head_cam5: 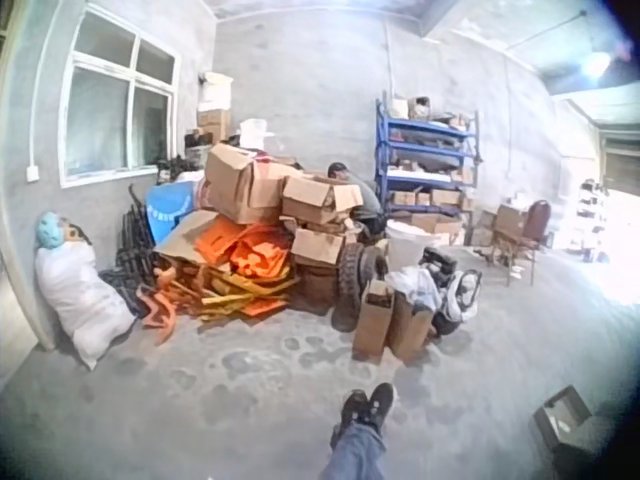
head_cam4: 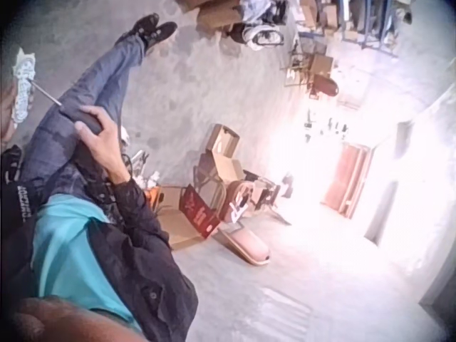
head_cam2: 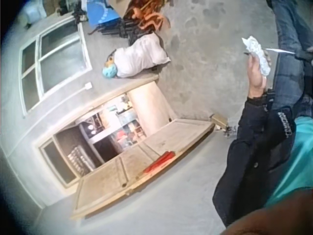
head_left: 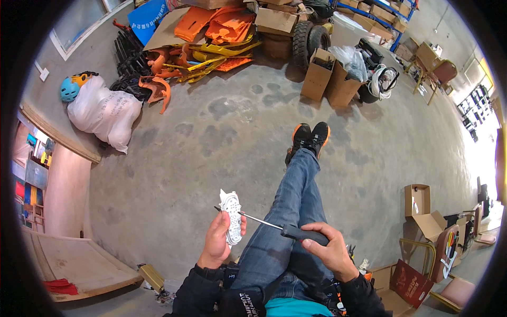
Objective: Repairing or disassembling a small white electronic component using a screwdriver while seated.
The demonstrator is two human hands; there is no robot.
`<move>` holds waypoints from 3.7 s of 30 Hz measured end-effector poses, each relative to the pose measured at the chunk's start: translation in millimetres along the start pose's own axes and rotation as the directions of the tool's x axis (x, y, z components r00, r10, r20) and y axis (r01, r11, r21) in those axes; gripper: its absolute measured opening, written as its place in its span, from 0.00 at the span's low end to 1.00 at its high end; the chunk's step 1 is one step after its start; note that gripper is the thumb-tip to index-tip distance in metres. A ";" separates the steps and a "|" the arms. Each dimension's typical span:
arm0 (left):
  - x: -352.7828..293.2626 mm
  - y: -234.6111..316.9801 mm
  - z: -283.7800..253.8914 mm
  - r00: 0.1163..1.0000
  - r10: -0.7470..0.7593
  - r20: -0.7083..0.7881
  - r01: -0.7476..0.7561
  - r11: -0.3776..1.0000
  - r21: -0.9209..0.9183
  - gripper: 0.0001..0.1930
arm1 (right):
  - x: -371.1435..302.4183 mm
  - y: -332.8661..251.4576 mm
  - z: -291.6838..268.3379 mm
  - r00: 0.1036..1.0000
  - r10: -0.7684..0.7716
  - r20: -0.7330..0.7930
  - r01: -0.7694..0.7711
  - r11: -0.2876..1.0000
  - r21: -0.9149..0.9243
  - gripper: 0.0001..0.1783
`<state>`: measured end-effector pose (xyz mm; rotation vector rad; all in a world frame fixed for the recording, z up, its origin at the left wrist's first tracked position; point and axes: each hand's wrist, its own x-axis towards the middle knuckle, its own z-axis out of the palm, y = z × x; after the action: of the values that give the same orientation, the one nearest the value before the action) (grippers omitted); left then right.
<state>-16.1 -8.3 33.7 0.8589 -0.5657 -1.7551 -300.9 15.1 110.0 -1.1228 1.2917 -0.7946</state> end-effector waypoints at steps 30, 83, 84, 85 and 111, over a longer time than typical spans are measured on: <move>-3.3 7.9 25.7 0.998 0.056 -0.025 -0.046 0.953 0.298 0.28 | 4.2 0.9 4.9 0.974 0.174 0.145 -0.215 0.910 0.355 0.14; -0.5 -28.8 -3.3 0.991 -0.009 -0.131 0.092 0.762 0.641 0.25 | 2.7 45.6 -3.9 0.987 -0.013 0.160 0.038 0.988 -0.151 0.18; -0.4 -31.7 -4.7 0.987 0.000 -0.164 0.105 0.766 0.634 0.25 | 1.7 37.2 -2.7 0.982 -0.160 0.104 0.184 0.937 -0.298 0.16; -1.4 -34.3 -7.2 0.987 -0.016 -0.160 0.109 0.796 0.595 0.26 | 1.2 33.1 -0.4 0.947 -0.314 0.068 0.312 0.845 -0.435 0.16; 5.2 -23.0 8.7 0.991 0.095 -0.098 -0.028 0.842 0.539 0.27 | 12.2 37.9 -5.6 0.975 0.216 0.055 -0.221 0.907 0.357 0.16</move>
<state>-37.7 -5.8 21.1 1.3095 -1.0210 -1.4852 -309.6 14.1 70.7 -0.6741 1.1748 -0.8134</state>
